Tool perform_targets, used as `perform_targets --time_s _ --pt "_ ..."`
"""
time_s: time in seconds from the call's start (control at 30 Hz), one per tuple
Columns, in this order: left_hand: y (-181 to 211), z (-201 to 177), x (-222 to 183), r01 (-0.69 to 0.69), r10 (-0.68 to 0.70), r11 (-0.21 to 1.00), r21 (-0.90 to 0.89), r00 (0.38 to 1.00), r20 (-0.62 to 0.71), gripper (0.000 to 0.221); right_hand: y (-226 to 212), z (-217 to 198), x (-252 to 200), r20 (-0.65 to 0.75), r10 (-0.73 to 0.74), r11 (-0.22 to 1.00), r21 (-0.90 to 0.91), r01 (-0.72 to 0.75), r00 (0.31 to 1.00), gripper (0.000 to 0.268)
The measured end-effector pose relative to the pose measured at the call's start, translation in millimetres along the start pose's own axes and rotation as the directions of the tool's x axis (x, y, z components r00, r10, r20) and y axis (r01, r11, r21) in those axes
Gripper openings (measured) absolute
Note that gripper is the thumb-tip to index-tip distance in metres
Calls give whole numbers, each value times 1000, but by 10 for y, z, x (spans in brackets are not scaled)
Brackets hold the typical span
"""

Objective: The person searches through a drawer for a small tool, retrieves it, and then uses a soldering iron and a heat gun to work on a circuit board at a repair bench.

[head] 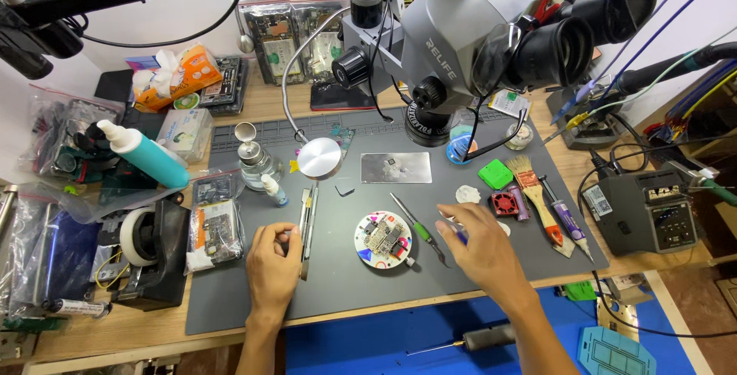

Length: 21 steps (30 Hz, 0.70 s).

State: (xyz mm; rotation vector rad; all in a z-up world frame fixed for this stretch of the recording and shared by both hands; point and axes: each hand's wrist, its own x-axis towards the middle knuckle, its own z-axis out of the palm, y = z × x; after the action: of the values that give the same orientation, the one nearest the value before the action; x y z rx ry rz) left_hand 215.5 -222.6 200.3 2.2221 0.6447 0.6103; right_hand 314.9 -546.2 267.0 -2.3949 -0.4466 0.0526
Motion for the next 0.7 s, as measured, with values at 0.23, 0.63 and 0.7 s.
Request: perform_targets --time_s 0.23,0.63,0.7 --pt "-95 33 -96 -191 161 971 -147 968 -194 8 130 342 -42 -130 -370 929 -29 370 920 32" --pt "99 81 -282 -286 255 953 -102 937 -241 9 487 82 -146 -200 -336 941 -112 319 921 35" --pt "238 141 -367 -380 386 903 -202 922 -10 24 557 112 -188 -175 -326 933 -221 286 929 26"
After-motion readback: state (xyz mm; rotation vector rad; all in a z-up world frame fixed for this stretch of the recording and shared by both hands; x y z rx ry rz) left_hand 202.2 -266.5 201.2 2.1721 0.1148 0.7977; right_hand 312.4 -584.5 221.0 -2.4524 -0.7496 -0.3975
